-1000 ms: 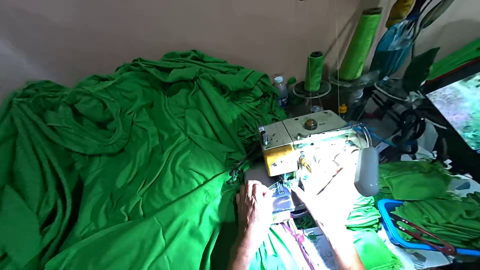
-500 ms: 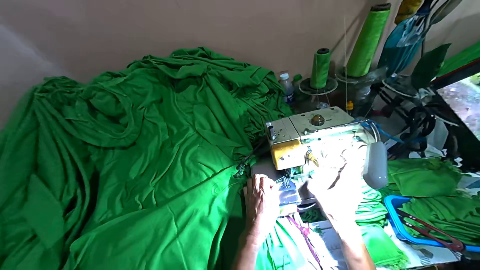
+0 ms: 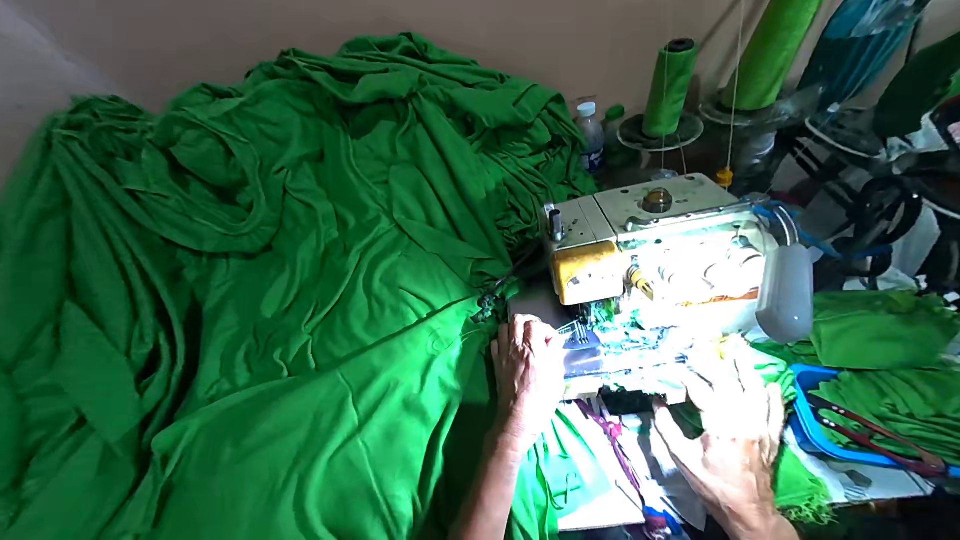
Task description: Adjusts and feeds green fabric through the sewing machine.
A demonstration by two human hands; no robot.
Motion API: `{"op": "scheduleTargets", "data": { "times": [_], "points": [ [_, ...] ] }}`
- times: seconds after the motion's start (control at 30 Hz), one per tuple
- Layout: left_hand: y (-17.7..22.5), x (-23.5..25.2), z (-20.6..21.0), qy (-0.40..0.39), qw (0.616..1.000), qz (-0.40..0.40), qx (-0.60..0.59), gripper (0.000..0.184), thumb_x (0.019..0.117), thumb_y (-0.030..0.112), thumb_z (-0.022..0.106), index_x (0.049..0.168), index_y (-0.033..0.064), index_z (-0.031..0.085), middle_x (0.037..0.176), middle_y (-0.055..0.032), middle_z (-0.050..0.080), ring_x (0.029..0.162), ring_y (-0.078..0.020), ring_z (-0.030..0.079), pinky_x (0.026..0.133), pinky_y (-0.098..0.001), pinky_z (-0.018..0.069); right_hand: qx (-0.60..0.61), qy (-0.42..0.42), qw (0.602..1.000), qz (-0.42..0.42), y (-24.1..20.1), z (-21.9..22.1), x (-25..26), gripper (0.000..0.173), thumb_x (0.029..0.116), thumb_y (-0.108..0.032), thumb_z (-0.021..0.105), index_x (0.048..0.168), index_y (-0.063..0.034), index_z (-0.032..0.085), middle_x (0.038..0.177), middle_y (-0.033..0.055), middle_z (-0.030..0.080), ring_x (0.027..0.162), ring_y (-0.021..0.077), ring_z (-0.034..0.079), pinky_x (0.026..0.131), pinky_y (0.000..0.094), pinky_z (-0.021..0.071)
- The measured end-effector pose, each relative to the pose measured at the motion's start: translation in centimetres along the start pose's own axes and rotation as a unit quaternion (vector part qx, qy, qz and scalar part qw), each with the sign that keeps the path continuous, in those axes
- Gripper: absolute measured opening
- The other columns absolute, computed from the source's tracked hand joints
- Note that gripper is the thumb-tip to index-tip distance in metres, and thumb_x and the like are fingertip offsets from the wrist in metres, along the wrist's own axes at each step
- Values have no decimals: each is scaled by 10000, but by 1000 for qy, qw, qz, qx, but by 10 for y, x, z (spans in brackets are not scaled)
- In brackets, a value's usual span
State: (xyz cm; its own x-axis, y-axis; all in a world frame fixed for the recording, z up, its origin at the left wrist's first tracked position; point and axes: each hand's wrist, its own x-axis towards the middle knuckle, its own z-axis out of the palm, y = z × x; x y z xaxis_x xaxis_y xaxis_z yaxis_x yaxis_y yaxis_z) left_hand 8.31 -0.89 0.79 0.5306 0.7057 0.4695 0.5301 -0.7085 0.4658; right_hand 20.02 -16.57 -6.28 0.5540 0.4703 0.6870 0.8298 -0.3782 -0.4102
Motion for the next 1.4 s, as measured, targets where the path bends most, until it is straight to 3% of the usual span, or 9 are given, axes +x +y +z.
{"op": "scheduleTargets", "data": {
  "times": [0.13, 0.33, 0.4, 0.53, 0.7, 0.97, 1.1, 1.27, 1.4],
  "points": [
    [6, 2, -2, -24, 999, -45, 7, 183, 986, 111, 618, 986, -39, 721, 1119, -240, 666, 1132, -416, 599, 942, -561, 442, 82, -78, 994, -2, 4, -23, 7, 544, 863, -446, 582, 1176, -38, 759, 1333, 245, 643, 1286, 536, 535, 1032, 775, 300],
    [23, 13, -9, -109, 985, -124, 55, 231, 1030, 143, 568, 1130, -2, 716, 1261, -230, 627, 1240, -403, 541, 1015, -558, 403, 197, -33, 978, 52, 22, -41, 37, 285, 938, -224, 589, 1024, -11, 757, 1054, 158, 733, 982, 161, 703, 853, 314, 574],
    [21, 14, -5, -104, 985, -122, 69, 231, 1033, 150, 564, 1129, 2, 714, 1262, -229, 623, 1237, -402, 542, 1010, -555, 409, 174, -12, 981, 88, 40, -49, 52, 297, 994, -150, 544, 1094, 84, 697, 948, 229, 693, 784, 230, 666, 712, 404, 557],
    [14, 13, -2, -79, 991, -95, 43, 202, 1021, 132, 582, 1064, -15, 713, 1213, -223, 632, 1198, -391, 560, 996, -568, 411, 178, -59, 965, 182, 100, -61, 93, 517, 1078, -321, 393, 1388, 76, 509, 1323, 311, 572, 1105, 376, 658, 921, 532, 549],
    [7, 7, -3, -61, 996, -62, 16, 180, 999, 125, 610, 1002, -27, 705, 1156, -221, 640, 1156, -385, 581, 960, -579, 425, 186, -152, 930, 279, 121, -55, 150, 505, 1118, -321, 372, 1353, 100, 522, 1335, 340, 551, 1194, 439, 586, 1004, 604, 443],
    [0, 0, -1, -28, 999, -16, -14, 136, 952, 74, 651, 948, -54, 696, 1093, -236, 648, 1103, -398, 600, 939, -580, 432, 176, -242, 882, 364, 77, -37, 177, 467, 1138, -241, 299, 1375, 116, 483, 1346, 320, 512, 1198, 353, 520, 1018, 517, 394],
    [-5, -2, 0, -17, 1000, 6, -20, 122, 924, 62, 669, 924, -56, 697, 1074, -233, 653, 1088, -400, 606, 917, -588, 438, 183, -246, 847, 435, 54, -41, 190, 553, 1132, -369, 244, 1414, 59, 453, 1375, 261, 497, 1208, 311, 514, 1015, 487, 398],
    [-2, -2, -2, -29, 1000, -7, -11, 127, 941, 75, 662, 940, -46, 698, 1089, -225, 651, 1108, -394, 598, 934, -576, 433, 183, -221, 843, 454, 53, -35, 192, 327, 1120, -225, 365, 1275, 17, 521, 1086, 106, 525, 923, 130, 501, 837, 319, 422],
    [-2, -2, -1, -28, 1000, -2, -1, 131, 943, 72, 647, 947, -50, 695, 1077, -230, 650, 1091, -400, 602, 915, -583, 432, 192, -189, 848, 456, 49, -36, 187, 308, 1095, -124, 425, 1331, 64, 486, 1218, 177, 526, 1033, 167, 501, 927, 347, 407]
  ]
}}
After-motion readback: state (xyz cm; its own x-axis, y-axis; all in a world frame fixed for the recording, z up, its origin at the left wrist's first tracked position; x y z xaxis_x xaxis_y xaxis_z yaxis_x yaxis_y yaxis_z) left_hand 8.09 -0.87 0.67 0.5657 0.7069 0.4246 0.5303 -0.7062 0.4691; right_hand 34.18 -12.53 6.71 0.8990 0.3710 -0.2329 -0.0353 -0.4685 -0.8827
